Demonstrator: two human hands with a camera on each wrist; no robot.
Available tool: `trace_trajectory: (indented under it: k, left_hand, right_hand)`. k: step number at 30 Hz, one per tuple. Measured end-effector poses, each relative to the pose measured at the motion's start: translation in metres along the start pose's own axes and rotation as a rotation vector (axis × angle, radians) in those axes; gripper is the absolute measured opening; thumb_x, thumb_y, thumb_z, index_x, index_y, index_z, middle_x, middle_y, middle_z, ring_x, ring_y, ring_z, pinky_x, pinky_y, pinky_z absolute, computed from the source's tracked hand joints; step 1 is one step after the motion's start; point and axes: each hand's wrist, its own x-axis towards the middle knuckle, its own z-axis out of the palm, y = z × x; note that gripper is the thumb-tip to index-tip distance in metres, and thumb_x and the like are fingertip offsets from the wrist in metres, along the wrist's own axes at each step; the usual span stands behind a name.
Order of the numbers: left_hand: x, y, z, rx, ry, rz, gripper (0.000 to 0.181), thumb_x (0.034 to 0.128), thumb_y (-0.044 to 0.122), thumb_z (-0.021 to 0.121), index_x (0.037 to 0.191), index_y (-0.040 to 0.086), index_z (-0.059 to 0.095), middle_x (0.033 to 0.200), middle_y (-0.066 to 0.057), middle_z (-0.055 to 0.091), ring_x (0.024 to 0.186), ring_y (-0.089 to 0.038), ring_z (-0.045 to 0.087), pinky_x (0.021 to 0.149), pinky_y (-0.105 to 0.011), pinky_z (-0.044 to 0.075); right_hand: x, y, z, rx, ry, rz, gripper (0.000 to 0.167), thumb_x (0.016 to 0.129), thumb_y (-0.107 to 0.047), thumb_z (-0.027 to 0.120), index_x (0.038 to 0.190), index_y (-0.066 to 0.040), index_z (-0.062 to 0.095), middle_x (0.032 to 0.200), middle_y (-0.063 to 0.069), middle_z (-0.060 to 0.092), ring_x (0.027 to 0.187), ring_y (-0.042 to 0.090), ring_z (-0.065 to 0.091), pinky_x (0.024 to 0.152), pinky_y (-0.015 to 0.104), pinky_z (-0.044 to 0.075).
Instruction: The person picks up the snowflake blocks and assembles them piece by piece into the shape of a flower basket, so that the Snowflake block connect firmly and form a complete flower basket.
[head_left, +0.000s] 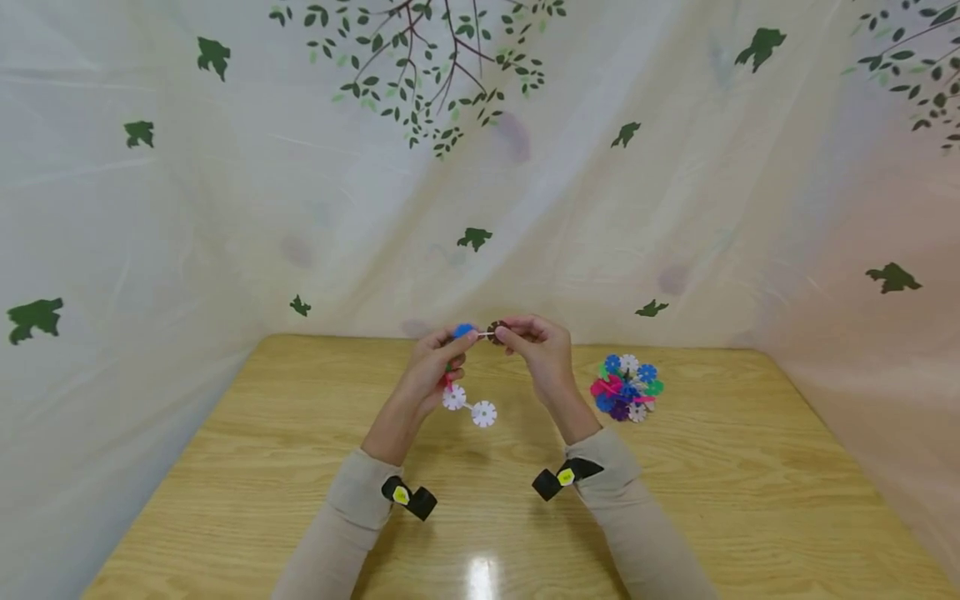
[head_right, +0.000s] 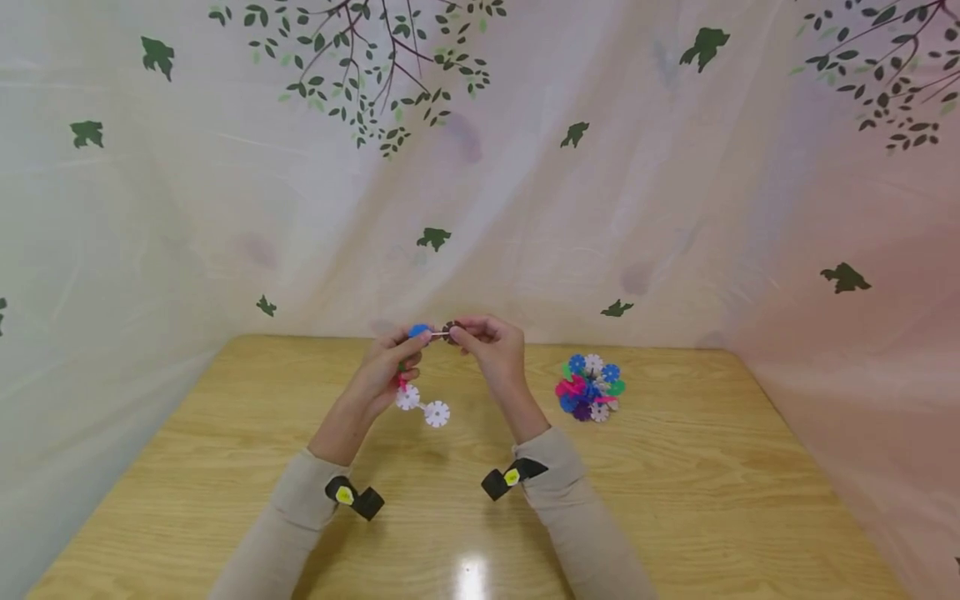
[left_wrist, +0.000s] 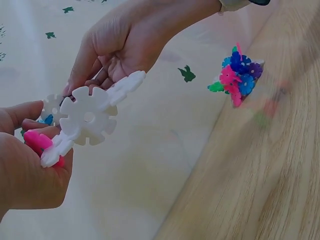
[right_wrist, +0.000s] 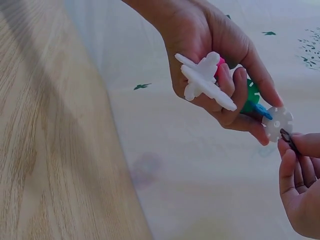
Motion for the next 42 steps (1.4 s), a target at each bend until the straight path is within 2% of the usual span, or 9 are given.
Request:
trace_trajectory:
  k: [11, 15, 18, 21, 24, 28, 32, 38, 42]
  left_hand:
    - [0.000, 0.005, -0.011, 0.103, -0.063, -0.033, 0.024, 0.1004, 0.016, 0.064, 0.122, 0.005, 0.063, 0.095, 0.007, 0.059, 0.069, -0.005, 0.044, 0.057, -0.016, 0.038]
    - [-0.002, 0.007, -0.012, 0.106, -0.105, -0.028, 0.032, 0.1018, 0.015, 0.061, 0.131, 0.005, 0.058, 0.105, 0.003, 0.063, 0.087, -0.007, 0.057, 0.072, -0.020, 0.051]
    - [-0.002, 0.006, -0.011, 0.105, -0.157, -0.015, 0.042, 0.1027, 0.009, 0.058, 0.143, 0.002, 0.051, 0.127, -0.007, 0.066, 0.104, -0.012, 0.060, 0.085, -0.024, 0.054]
    - [-0.003, 0.004, -0.010, 0.128, -0.240, -0.015, 0.053, 0.1011, -0.001, 0.055, 0.152, 0.001, 0.040, 0.150, -0.017, 0.054, 0.125, -0.022, 0.057, 0.093, -0.025, 0.053]
    - [-0.004, 0.001, -0.008, 0.162, -0.319, -0.022, 0.068, 0.0963, -0.012, 0.054, 0.158, 0.006, 0.031, 0.158, -0.024, 0.041, 0.141, -0.035, 0.048, 0.096, -0.025, 0.053]
    - [-0.007, -0.002, -0.008, 0.171, -0.374, -0.031, 0.092, 0.0896, -0.023, 0.052, 0.163, 0.022, 0.018, 0.158, -0.026, 0.040, 0.139, -0.040, 0.051, 0.091, -0.025, 0.057]
    - [-0.009, -0.003, -0.008, 0.193, -0.347, -0.025, 0.099, 0.0894, -0.023, 0.053, 0.164, 0.029, 0.012, 0.154, -0.027, 0.045, 0.122, -0.032, 0.066, 0.089, -0.024, 0.058]
    - [-0.010, -0.002, -0.008, 0.312, -0.194, 0.032, 0.050, 0.0961, -0.006, 0.059, 0.144, -0.009, 0.047, 0.138, -0.028, 0.060, 0.107, -0.013, 0.070, 0.090, -0.021, 0.055]
    - [-0.011, 0.000, -0.006, 0.373, -0.108, 0.052, 0.033, 0.0969, 0.000, 0.063, 0.126, -0.016, 0.062, 0.120, -0.019, 0.072, 0.092, -0.004, 0.068, 0.088, -0.021, 0.056]
  right_hand:
    - [0.001, -0.006, -0.010, -0.072, -0.170, 0.136, 0.027, 0.097, 0.002, 0.064, 0.117, 0.019, 0.061, 0.082, -0.007, 0.073, 0.075, 0.007, 0.069, 0.066, 0.022, 0.058]
    - [0.001, -0.012, -0.009, -0.028, -0.095, 0.131, 0.026, 0.096, 0.002, 0.065, 0.116, 0.019, 0.062, 0.082, -0.007, 0.074, 0.074, 0.007, 0.070, 0.066, 0.022, 0.059]
    - [0.000, -0.017, -0.009, 0.025, -0.007, 0.110, 0.024, 0.095, 0.004, 0.066, 0.114, 0.018, 0.062, 0.081, -0.006, 0.074, 0.072, 0.008, 0.071, 0.066, 0.021, 0.059]
    - [0.001, -0.019, -0.010, 0.090, 0.083, 0.102, 0.018, 0.094, 0.006, 0.066, 0.110, 0.014, 0.064, 0.080, -0.003, 0.074, 0.071, 0.009, 0.071, 0.065, 0.022, 0.059]
    - [0.001, -0.019, -0.011, 0.144, 0.151, 0.106, 0.012, 0.093, 0.007, 0.067, 0.105, 0.007, 0.067, 0.079, -0.001, 0.074, 0.070, 0.010, 0.071, 0.065, 0.021, 0.059]
    - [0.002, -0.018, -0.013, 0.193, 0.205, 0.105, 0.011, 0.092, 0.008, 0.068, 0.099, 0.000, 0.069, 0.078, -0.001, 0.074, 0.069, 0.010, 0.071, 0.064, 0.021, 0.059]
    - [0.001, -0.019, -0.017, 0.214, 0.211, 0.112, 0.013, 0.092, 0.009, 0.066, 0.096, -0.003, 0.069, 0.080, 0.000, 0.074, 0.070, 0.010, 0.072, 0.065, 0.022, 0.060]
    - [0.003, -0.031, -0.033, 0.144, 0.095, 0.154, 0.013, 0.095, 0.006, 0.065, 0.099, -0.007, 0.067, 0.083, -0.003, 0.075, 0.075, 0.010, 0.074, 0.070, 0.026, 0.061]
    - [0.006, -0.044, -0.050, 0.010, -0.038, 0.170, 0.011, 0.097, 0.000, 0.066, 0.107, -0.004, 0.065, 0.088, -0.006, 0.076, 0.081, 0.010, 0.075, 0.076, 0.028, 0.062]
